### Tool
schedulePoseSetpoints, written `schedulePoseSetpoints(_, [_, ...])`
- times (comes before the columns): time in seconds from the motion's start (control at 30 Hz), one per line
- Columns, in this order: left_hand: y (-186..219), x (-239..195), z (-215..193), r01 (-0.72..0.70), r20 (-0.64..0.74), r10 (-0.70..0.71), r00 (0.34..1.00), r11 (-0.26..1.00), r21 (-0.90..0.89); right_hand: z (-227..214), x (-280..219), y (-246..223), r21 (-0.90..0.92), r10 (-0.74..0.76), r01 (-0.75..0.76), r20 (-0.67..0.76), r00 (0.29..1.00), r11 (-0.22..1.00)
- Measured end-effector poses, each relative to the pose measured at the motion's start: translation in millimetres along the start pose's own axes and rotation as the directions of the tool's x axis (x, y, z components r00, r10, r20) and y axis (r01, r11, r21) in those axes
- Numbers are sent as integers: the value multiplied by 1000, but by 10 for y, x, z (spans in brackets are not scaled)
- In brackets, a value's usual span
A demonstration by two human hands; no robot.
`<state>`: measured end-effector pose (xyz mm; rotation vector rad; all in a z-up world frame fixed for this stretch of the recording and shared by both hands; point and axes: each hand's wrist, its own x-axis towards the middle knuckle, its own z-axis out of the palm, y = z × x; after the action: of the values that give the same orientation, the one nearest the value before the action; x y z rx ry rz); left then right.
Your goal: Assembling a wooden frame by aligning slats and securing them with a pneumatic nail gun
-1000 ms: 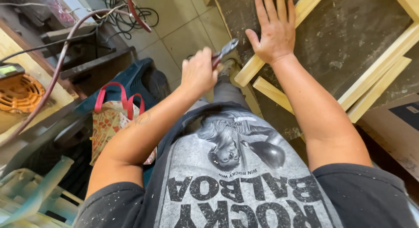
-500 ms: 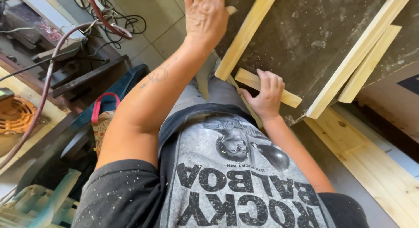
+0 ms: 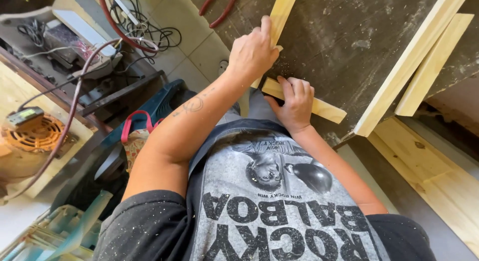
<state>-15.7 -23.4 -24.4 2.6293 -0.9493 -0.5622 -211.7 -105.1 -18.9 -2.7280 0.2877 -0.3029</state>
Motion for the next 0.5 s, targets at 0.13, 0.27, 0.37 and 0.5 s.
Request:
schedulePoseSetpoints(0.13, [-1, -32, 38, -9, 46, 11, 999, 999, -53, 77, 61, -91, -10, -8, 7, -49, 999, 1000])
schedulePoseSetpoints(0.27, [0, -40, 48, 0, 90, 9, 996, 996, -92, 153, 103, -160, -31, -23, 20, -92, 995, 999])
schedulePoseSetpoints(0.37, [-34, -46, 128, -55, 30, 58, 998, 993, -100, 117, 168, -198, -34, -42, 38, -103, 994, 999])
schedulePoseSetpoints(0.5, [-45, -34, 208, -62, -1, 62, 998, 995, -84, 153, 152, -213, -45, -55, 50, -122, 991, 998])
